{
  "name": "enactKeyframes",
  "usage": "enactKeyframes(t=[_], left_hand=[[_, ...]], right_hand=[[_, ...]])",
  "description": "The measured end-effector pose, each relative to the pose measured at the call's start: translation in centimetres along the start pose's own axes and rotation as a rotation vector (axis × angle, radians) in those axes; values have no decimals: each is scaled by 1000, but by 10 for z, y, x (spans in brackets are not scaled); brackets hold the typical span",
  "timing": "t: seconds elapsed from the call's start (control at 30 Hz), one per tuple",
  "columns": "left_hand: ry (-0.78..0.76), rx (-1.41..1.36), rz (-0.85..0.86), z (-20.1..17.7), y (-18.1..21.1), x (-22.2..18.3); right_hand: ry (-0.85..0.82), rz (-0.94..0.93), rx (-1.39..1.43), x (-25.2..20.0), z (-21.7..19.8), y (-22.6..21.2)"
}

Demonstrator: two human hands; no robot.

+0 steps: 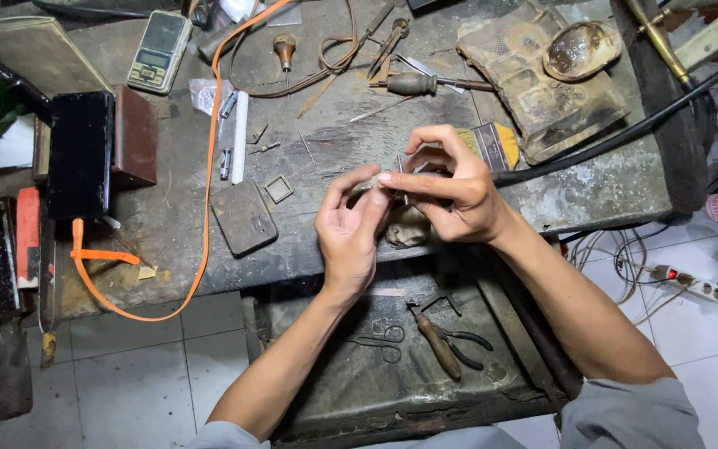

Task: Polishing a jewelry piece held in a wooden block using a handheld rotary tool.

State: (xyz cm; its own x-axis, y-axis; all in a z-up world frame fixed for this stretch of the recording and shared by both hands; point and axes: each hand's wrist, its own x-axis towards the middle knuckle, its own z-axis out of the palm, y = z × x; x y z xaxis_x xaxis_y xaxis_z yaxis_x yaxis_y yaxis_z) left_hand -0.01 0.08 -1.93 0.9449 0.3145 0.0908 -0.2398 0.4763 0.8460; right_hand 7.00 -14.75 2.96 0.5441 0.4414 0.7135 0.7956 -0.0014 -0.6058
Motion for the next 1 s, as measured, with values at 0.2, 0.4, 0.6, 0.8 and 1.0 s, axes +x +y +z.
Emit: enactKeyframes(t=[0.2,0.4,0.6,0.8,1.0], left_hand=[[56,-74,-34,-13,-17,7],[46,-117,-69,-8,-13,5],[74,-52,-93,-21,-37,3],[83,53,-15,-18,-22,5],[47,178,85,-14,-10,10]], right_hand=[[-121,-57,-44,-4,-3,12],[-319,-269,-509,15,-16,-3],[-495,-202,-1001,31,-10,-48],[-679,-73,-1226,28,5,-46],[-668,41,-1193,19,14,-43]])
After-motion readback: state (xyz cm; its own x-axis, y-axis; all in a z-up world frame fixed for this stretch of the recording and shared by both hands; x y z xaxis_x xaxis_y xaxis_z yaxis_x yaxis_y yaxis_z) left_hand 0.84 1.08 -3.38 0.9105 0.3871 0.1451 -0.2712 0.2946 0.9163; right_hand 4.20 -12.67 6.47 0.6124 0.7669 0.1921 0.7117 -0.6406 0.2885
